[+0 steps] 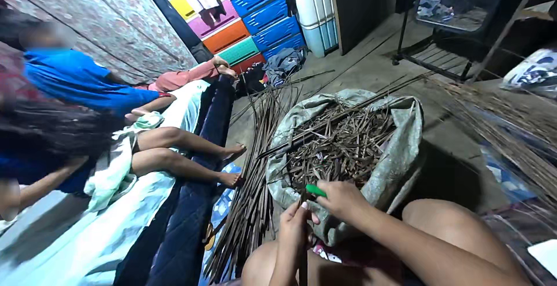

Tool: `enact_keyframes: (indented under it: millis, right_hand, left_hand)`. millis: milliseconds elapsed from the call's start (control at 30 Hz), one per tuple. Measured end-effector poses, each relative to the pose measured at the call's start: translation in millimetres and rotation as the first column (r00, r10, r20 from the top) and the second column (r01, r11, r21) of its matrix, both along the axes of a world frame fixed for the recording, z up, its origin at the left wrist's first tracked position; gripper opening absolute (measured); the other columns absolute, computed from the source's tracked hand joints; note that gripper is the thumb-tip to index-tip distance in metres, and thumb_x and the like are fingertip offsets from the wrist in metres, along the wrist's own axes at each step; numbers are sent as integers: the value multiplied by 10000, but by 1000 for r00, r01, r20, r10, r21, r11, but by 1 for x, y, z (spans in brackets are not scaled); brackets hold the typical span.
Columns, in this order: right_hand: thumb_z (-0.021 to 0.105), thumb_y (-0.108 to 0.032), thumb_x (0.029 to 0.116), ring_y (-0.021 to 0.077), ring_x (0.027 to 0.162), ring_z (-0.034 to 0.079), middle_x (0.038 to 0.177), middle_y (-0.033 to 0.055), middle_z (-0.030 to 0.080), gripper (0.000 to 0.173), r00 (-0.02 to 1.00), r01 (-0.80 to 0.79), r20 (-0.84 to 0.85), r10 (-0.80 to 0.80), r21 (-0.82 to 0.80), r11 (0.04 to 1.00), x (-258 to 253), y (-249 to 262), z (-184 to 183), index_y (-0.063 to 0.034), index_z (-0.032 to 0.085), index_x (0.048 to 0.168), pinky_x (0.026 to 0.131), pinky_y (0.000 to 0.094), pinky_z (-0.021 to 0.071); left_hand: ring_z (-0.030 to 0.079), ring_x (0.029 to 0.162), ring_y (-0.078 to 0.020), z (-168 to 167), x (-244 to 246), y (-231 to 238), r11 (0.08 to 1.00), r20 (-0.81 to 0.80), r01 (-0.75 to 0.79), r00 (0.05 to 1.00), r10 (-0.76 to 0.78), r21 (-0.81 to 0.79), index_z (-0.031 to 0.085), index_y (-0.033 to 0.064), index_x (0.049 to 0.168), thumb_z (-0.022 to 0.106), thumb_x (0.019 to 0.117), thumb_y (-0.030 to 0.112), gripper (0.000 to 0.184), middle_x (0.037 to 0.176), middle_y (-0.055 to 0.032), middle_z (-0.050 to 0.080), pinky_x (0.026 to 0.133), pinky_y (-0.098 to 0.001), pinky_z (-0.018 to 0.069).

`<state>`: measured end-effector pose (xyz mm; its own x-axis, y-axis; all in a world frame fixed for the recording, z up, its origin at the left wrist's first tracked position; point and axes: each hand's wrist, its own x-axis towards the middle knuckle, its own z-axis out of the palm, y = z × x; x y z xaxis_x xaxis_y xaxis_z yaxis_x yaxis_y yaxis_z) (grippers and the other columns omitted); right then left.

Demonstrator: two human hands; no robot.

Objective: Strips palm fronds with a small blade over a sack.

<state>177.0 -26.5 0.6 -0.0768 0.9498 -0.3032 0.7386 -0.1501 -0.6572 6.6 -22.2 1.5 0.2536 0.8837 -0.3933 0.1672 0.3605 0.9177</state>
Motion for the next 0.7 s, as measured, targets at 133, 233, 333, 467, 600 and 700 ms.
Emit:
enact_keyframes:
  millis: [133, 233, 333, 467, 600, 700]
  right_hand:
    - [492, -258, 1078, 448, 1117, 674, 1151, 262, 697, 334, 996, 20, 91, -15, -55, 998, -1, 6, -4, 8, 625, 1229, 915, 634, 513]
    - [465, -267, 1088, 436, 1158, 664, 1190, 254, 690, 350, 975, 200, 111, -193, -57, 978, 20, 25, -7, 1, 617, 1253, 941, 630, 507]
    - [444, -361, 1110, 396, 1060, 672, 1110, 240, 684, 427, 950, 290, -125, -288, 1, 957, 34, 30, -19, 12, 614, 1231, 916, 594, 507]
    - [527, -324, 1090, 187, 804, 574, 987, 140, 619, 408, 750, 281, -622, -223, -5, 960, 16, 21, -33, 22, 573, 1299, 780, 384, 505]
    - [546, -228, 1086, 92, 610, 472, 807, 34, 523, 290, 625, 378, -679, -387, -171, 910, 15, 25, -33, 20, 580, 1232, 588, 271, 439]
    - [521, -262, 1100, 102, 593, 452, 775, 24, 492, 295, 581, 449, -669, -464, -212, 868, 25, 31, -36, 13, 578, 1190, 569, 278, 422]
  left_hand:
    - [428, 372, -24, 1, 2, -7, 1000, 21, 13, 1000, -14, 12, 600, -59, 1273, 387, 1094, 76, 309, 690, -61, 665, 355, -172, 368]
    - [417, 373, -16, 3, 4, -11, 999, 45, 41, 998, -40, -27, 564, -49, 1368, 384, 1088, 68, 353, 688, -56, 657, 354, -164, 359]
    - [398, 370, -13, 1, 4, -12, 999, 24, 43, 999, -43, -11, 571, -45, 1371, 405, 1091, 77, 348, 691, -61, 661, 352, -165, 340]
    - [424, 391, -19, -4, 8, -12, 995, -43, 96, 994, -95, 0, 576, -29, 1364, 439, 1097, 110, 330, 728, -57, 677, 369, -171, 359]
    - [520, 456, -49, 1, 17, -18, 984, -171, 181, 969, -179, -3, 546, -17, 1386, 493, 1087, 133, 338, 829, -55, 697, 433, -204, 458]
    - [488, 450, -43, -4, 17, -18, 982, -224, 185, 959, -173, 36, 548, -5, 1415, 482, 1096, 165, 368, 806, -44, 693, 437, -207, 430]
